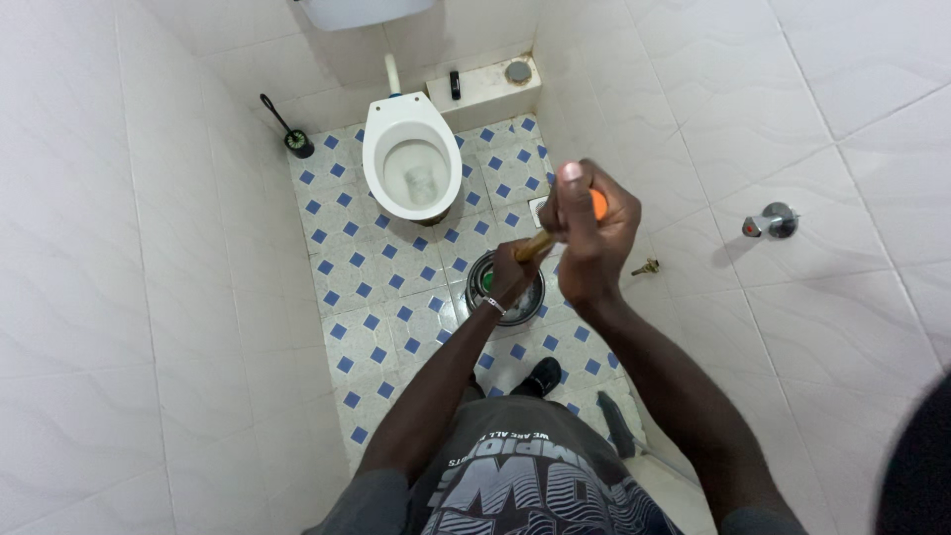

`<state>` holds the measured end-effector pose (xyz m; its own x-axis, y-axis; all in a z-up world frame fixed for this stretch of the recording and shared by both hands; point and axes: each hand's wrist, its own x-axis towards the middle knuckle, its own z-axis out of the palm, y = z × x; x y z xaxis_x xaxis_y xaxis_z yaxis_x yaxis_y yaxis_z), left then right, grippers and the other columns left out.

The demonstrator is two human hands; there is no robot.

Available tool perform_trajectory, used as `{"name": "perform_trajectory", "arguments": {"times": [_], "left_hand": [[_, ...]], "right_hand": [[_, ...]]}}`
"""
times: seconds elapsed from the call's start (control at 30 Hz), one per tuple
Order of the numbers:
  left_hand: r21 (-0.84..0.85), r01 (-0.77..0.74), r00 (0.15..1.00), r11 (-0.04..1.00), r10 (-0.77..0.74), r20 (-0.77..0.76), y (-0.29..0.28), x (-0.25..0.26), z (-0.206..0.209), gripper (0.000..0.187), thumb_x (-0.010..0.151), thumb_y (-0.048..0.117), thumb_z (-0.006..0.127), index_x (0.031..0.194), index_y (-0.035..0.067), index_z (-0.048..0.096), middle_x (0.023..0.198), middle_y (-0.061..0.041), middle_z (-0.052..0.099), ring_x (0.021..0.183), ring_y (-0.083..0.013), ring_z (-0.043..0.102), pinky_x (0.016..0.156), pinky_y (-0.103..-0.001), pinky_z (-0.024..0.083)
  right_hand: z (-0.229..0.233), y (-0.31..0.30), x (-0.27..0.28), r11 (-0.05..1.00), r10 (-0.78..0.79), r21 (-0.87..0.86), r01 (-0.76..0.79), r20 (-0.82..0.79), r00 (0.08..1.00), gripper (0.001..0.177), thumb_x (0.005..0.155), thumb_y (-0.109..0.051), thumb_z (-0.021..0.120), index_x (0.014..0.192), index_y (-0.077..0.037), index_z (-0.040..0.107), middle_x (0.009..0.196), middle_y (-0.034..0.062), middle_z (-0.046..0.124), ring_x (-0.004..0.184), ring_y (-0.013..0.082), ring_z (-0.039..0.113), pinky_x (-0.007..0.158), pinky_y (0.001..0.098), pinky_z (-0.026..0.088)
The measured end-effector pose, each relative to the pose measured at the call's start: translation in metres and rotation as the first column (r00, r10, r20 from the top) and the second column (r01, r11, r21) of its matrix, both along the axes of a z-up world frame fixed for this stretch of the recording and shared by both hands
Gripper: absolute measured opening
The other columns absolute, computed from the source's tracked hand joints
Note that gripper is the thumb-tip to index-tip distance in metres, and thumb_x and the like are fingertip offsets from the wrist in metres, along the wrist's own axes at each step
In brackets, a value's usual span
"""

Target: The person mops the floor in a bathroom by dipping a mop into a bucket of water and moving it across the tiled floor around the toilet.

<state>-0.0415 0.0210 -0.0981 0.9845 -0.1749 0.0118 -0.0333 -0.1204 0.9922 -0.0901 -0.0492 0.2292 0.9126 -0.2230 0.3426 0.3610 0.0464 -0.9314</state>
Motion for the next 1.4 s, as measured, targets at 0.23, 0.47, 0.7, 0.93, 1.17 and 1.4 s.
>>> {"name": "perform_trajectory", "arguments": {"times": [0.23,0.47,0.7,0.93,1.17,1.4], "left_hand": [[-0.234,0.599,0.782,0.766,-0.622,-0.035,0.047,0.002,0.041,0.034,0.092,0.027,0.073,0.115,0.004,0.064,0.103,-0.010,0.071,0.094,-0.0165,0.070,0.078,-0.032,0.060],[0.206,0.324,0.932,0.923,-0.349,0.095,0.032,0.004,0.005,0.023,0.095,0.022,0.065,0.083,0.002,0.066,0.074,-0.009,0.067,0.068,-0.0170,0.065,0.064,-0.034,0.055],[0.025,0.175,0.939,0.984,-0.174,0.297,-0.012,-0.037,0.027,0.043,0.104,0.035,0.056,0.072,0.012,0.070,0.056,-0.003,0.063,0.041,-0.0112,0.055,0.041,-0.031,0.044],[0.100,0.179,0.935,0.979,-0.201,0.293,-0.019,-0.053,0.071,0.043,0.099,0.029,0.066,0.063,0.007,0.059,0.053,-0.008,0.055,0.046,-0.0154,0.049,0.049,-0.033,0.038],[0.192,0.533,0.802,0.824,-0.564,0.196,0.009,0.002,0.035,0.020,0.085,0.023,0.074,0.074,0.007,0.068,0.066,-0.012,0.068,0.056,-0.0164,0.063,0.056,-0.036,0.050],[0.184,0.169,0.963,0.968,-0.202,0.180,-0.003,0.030,-0.004,0.041,0.092,0.027,0.070,0.061,0.002,0.061,0.049,-0.013,0.056,0.041,-0.0206,0.052,0.046,-0.039,0.043]], "right_hand": [[-0.024,-0.035,0.016,0.568,0.820,0.021,-0.823,-0.099,0.564,0.054,0.108,-0.033,0.053,0.058,-0.016,0.040,0.050,-0.0046,0.038,0.044,0.0076,0.034,0.043,0.0267,0.029],[-0.006,-0.025,0.011,0.821,0.556,-0.074,-0.566,-0.121,0.823,0.045,0.109,-0.034,0.045,0.070,-0.014,0.049,0.059,-0.0032,0.046,0.048,0.0083,0.044,0.046,0.0276,0.038],[0.008,-0.031,-0.051,0.967,0.197,0.147,-0.207,0.082,0.977,0.034,0.109,-0.023,0.044,0.077,-0.013,0.046,0.065,0.0005,0.041,0.055,0.0125,0.036,0.051,0.0273,0.034],[0.013,-0.064,-0.050,0.882,0.464,0.018,-0.470,0.137,0.875,0.036,0.106,-0.019,0.043,0.071,-0.013,0.043,0.057,-0.0029,0.039,0.046,0.0100,0.038,0.048,0.0285,0.036],[0.004,-0.072,-0.005,0.650,0.753,0.110,-0.752,0.043,0.657,0.049,0.109,-0.034,0.045,0.064,-0.016,0.044,0.053,-0.0023,0.041,0.044,0.0113,0.034,0.046,0.0283,0.032],[-0.012,-0.065,0.054,0.685,0.728,0.081,-0.724,-0.027,0.685,0.049,0.112,-0.044,0.045,0.073,-0.015,0.049,0.062,-0.0031,0.043,0.053,0.0095,0.040,0.053,0.0289,0.037]]}}
